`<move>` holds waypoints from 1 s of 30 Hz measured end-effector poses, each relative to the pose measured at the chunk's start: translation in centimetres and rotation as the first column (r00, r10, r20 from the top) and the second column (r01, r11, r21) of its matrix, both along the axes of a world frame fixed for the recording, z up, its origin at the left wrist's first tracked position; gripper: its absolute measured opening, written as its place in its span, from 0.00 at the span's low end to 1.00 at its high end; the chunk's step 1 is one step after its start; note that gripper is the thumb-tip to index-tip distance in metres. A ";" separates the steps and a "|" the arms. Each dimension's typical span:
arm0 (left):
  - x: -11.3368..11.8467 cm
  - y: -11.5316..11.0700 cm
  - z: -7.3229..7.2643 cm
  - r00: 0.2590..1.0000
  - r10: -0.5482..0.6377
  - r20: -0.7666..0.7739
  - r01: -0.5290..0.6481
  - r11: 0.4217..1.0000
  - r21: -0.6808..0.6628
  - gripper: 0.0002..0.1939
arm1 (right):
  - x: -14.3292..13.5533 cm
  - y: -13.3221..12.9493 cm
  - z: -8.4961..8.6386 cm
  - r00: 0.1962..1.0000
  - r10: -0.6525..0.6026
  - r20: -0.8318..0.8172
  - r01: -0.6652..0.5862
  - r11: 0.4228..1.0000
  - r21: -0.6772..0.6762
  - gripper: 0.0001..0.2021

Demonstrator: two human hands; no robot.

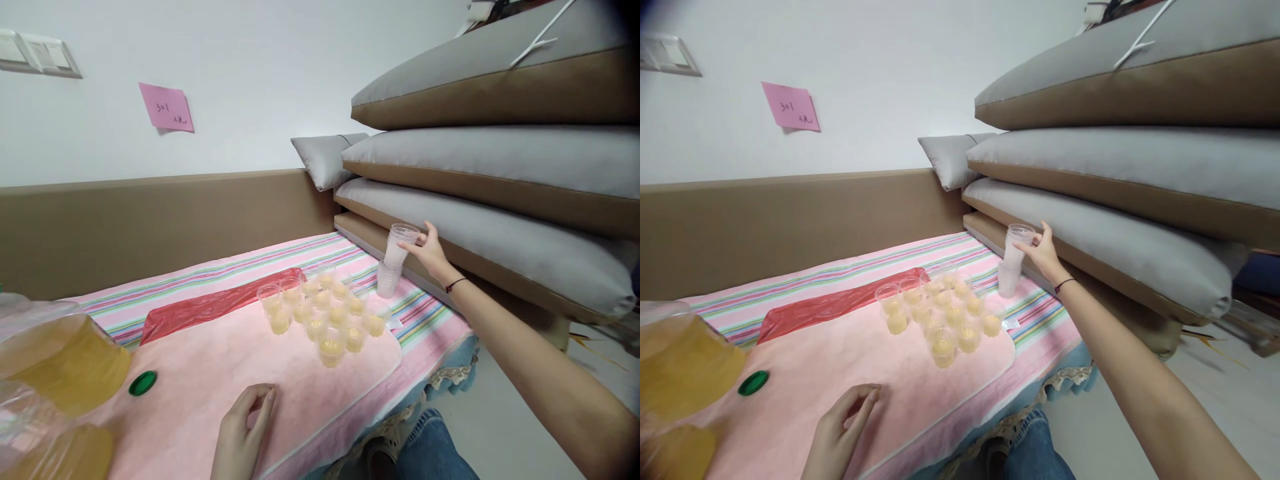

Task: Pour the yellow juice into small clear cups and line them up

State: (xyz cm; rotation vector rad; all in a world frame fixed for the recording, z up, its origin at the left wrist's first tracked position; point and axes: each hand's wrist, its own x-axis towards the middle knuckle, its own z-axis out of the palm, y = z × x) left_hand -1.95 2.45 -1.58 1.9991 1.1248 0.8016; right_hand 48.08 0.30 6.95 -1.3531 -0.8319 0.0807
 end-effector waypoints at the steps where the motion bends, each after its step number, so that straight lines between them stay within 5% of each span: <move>1: 0.0 0.0 0.0 1.000 -0.001 0.003 0.001 1.000 0.008 0.20 | 0.1 -0.5 0.7 1.000 0.003 0.012 -0.003 1.000 0.010 0.57; 6: 0.0 0.2 -0.2 1.000 -0.007 0.024 0.006 0.999 0.039 0.20 | 0.7 -4.2 1.2 0.999 -0.014 0.051 0.013 1.000 0.012 0.56; 14: -0.5 0.1 0.0 1.000 -0.008 0.005 0.008 0.998 0.063 0.19 | -1.5 -8.0 -7.2 0.999 -0.047 0.000 0.047 0.994 -0.098 0.55; 19: -0.5 0.2 -0.1 1.000 0.021 0.007 -0.022 0.997 0.072 0.20 | -2.5 -7.8 -10.4 0.997 -0.080 -0.013 0.078 0.990 -0.114 0.55; 24: -0.2 0.3 -0.1 1.000 0.019 0.005 -0.020 0.998 0.067 0.20 | -2.9 -7.7 -11.4 0.994 -0.112 -0.006 0.110 0.985 -0.131 0.55; 30: 0.2 0.2 0.1 1.000 0.007 0.006 -0.008 0.997 0.072 0.21 | -2.9 -8.0 -10.3 0.998 -0.063 0.026 0.066 0.986 -0.155 0.57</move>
